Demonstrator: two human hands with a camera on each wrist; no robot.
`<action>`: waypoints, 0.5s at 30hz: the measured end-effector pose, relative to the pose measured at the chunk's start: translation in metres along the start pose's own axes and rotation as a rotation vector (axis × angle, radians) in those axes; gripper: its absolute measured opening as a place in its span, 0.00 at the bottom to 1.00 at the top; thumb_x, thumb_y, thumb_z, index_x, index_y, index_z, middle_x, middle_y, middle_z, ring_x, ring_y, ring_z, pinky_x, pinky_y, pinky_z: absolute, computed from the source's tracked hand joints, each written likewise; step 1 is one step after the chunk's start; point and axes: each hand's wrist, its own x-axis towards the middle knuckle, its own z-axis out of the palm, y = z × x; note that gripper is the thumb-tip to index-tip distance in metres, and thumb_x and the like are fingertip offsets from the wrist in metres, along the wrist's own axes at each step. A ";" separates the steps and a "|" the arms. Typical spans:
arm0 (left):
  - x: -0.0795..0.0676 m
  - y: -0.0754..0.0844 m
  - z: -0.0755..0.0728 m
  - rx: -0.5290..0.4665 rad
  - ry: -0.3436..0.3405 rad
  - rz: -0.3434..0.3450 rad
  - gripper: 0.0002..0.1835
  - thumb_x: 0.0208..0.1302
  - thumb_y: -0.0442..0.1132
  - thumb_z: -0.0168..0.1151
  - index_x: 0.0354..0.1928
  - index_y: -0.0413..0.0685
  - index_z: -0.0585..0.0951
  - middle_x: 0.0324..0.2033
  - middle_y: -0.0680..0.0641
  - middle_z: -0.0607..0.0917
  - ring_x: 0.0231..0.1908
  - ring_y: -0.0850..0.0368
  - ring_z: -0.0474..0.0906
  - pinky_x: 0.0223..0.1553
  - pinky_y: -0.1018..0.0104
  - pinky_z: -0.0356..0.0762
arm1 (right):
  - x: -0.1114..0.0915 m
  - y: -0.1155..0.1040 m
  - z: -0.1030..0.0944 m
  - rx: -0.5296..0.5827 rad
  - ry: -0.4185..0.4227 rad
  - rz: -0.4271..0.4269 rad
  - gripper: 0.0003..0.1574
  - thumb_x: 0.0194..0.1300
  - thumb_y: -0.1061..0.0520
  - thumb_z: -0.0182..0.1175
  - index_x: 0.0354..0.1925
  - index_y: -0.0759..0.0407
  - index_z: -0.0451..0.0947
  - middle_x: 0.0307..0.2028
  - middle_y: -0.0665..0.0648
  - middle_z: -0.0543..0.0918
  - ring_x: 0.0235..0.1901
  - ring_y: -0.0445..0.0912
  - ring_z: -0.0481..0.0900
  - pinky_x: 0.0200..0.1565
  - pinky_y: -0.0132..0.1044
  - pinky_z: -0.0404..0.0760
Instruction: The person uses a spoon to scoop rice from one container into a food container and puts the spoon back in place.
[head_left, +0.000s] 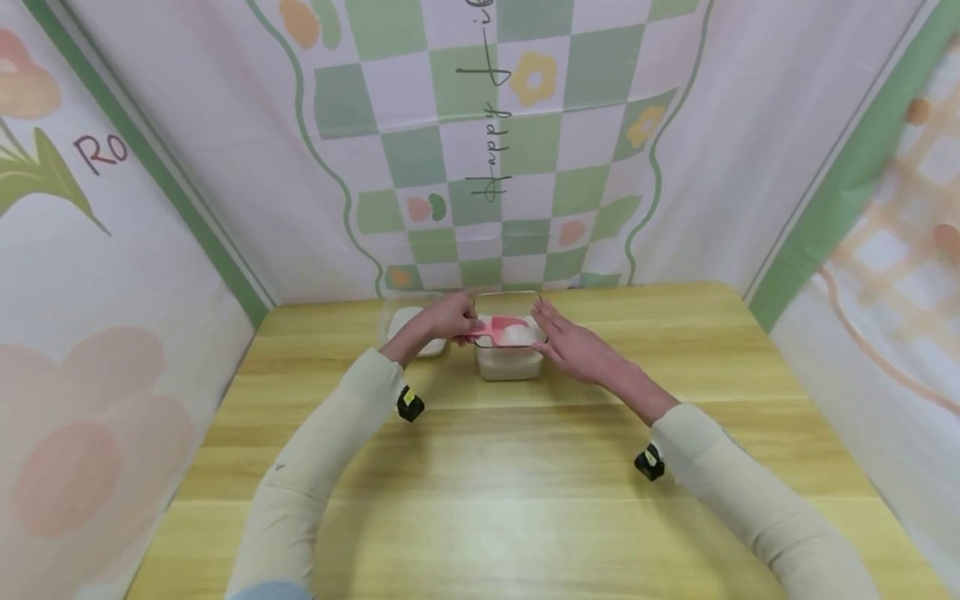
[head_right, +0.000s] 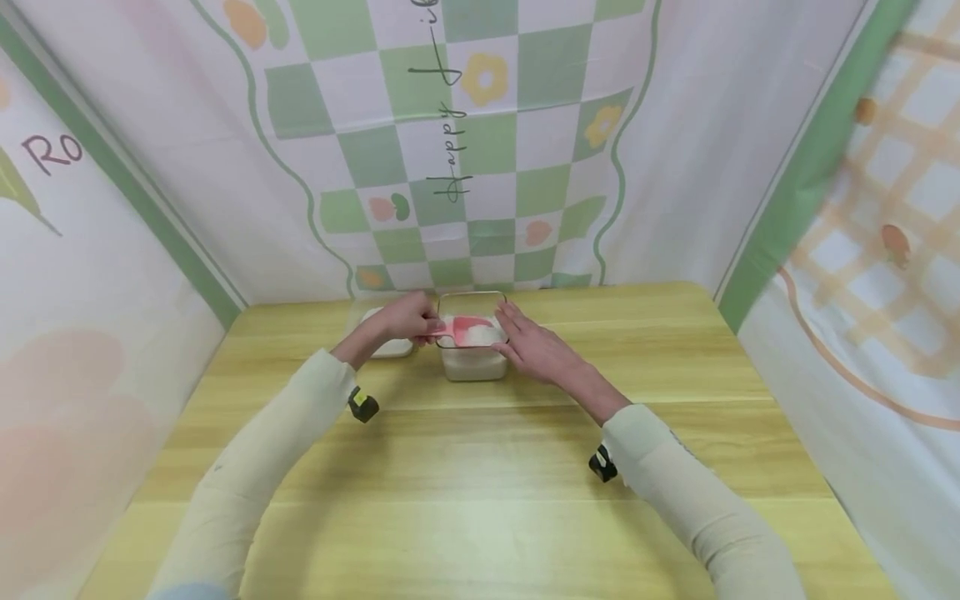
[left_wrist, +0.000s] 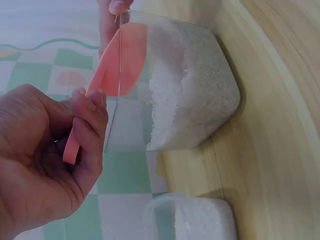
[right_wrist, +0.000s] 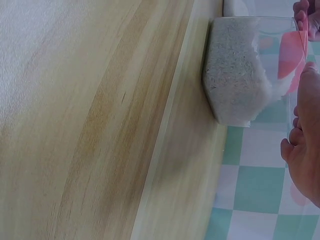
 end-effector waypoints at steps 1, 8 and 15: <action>-0.001 -0.002 0.001 -0.014 0.004 -0.003 0.17 0.73 0.37 0.56 0.29 0.34 0.85 0.26 0.39 0.87 0.17 0.64 0.75 0.24 0.73 0.77 | 0.000 0.000 0.000 0.003 0.000 0.003 0.41 0.80 0.44 0.43 0.77 0.68 0.47 0.78 0.67 0.48 0.78 0.59 0.48 0.69 0.57 0.66; -0.009 -0.017 0.004 -0.170 0.037 -0.041 0.16 0.74 0.36 0.55 0.33 0.32 0.86 0.23 0.43 0.86 0.19 0.62 0.78 0.24 0.74 0.79 | 0.000 0.000 0.001 0.016 -0.003 0.014 0.42 0.80 0.44 0.43 0.77 0.69 0.47 0.78 0.68 0.47 0.77 0.60 0.49 0.69 0.58 0.66; -0.016 -0.023 0.004 -0.297 0.065 -0.052 0.14 0.74 0.34 0.55 0.37 0.32 0.87 0.30 0.34 0.87 0.28 0.46 0.83 0.27 0.72 0.81 | 0.000 0.000 0.000 0.020 -0.002 0.012 0.42 0.80 0.44 0.43 0.77 0.68 0.46 0.78 0.67 0.47 0.78 0.59 0.48 0.69 0.57 0.66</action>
